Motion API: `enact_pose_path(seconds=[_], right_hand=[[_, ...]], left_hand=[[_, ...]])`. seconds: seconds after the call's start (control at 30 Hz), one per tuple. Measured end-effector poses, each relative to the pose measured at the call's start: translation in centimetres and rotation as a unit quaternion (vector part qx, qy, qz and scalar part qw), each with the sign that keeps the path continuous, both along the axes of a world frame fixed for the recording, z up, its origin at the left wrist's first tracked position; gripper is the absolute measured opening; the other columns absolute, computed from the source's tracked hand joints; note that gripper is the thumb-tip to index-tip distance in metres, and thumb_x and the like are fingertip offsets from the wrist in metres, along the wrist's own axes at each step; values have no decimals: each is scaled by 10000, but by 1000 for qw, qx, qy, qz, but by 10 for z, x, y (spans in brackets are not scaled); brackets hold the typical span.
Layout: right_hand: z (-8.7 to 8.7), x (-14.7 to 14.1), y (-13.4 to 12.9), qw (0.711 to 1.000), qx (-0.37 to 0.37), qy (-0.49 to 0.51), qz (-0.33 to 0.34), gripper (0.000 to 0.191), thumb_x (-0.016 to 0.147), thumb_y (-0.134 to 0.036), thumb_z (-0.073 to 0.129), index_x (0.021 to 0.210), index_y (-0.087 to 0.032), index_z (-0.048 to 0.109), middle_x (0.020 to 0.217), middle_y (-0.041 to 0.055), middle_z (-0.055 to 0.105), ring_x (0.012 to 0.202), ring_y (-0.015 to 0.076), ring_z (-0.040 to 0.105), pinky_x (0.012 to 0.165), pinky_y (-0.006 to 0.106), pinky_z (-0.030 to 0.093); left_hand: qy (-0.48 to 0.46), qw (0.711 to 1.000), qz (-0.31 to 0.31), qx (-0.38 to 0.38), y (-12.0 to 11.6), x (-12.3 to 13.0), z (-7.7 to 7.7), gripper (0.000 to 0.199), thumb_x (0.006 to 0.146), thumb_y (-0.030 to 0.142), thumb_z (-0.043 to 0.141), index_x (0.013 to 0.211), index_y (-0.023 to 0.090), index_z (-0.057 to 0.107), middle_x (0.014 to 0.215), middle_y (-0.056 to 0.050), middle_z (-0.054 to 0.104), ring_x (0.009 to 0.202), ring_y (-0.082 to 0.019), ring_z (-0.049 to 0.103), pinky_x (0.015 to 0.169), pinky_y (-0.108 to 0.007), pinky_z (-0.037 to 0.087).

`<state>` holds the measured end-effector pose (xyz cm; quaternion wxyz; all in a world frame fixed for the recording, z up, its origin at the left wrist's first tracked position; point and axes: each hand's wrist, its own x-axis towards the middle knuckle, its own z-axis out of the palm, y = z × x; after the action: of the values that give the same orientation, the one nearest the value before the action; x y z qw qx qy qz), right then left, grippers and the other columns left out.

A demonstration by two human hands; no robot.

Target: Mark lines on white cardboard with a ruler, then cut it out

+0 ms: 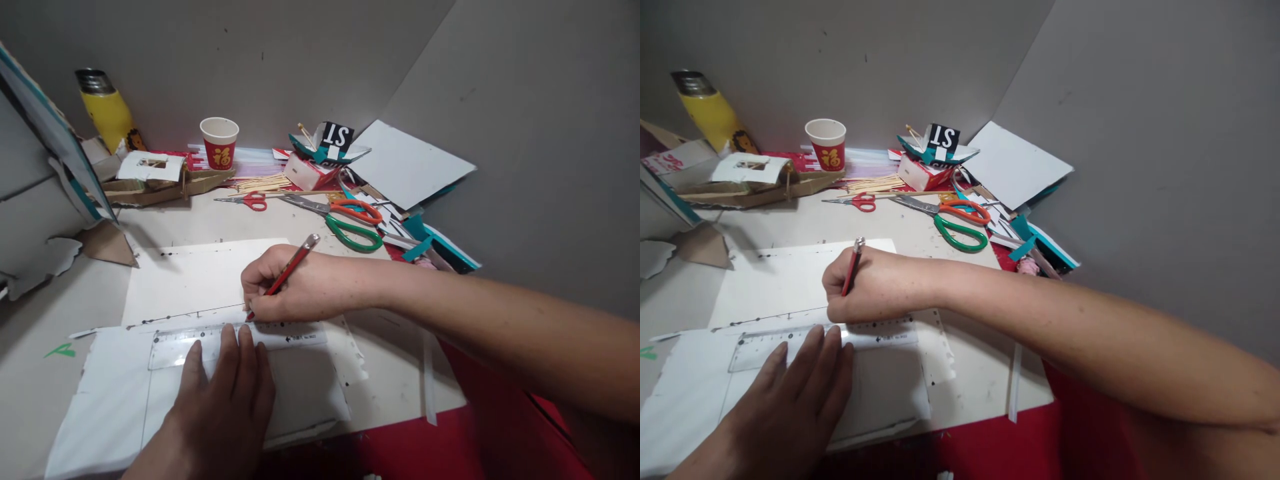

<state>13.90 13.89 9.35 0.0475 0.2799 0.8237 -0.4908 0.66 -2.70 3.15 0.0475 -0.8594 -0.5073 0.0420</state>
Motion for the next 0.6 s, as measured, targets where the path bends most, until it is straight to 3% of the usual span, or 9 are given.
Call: enact_pose_path(seconds=[0.33,0.6], right_hand=[[6,15,0,999,12,-37,-16,133,726,-83,551,623,-166,543,553,-61,505,518,73,425,448,182,315],[4,40,1,999,14,-27,-34,106,765,-113,570,677,-149,618,597,-34,564,553,88,473,478,196,329]], left_hand=[[-4,1000,12,-7,1,3,8,453,916,342,500,1323,192,631,1368,-192,596,1255,-397,546,909,-574,493],[-5,999,42,-4,-1,7,1,446,918,311,505,1334,195,615,1380,-198,586,1275,-402,526,933,-590,478]])
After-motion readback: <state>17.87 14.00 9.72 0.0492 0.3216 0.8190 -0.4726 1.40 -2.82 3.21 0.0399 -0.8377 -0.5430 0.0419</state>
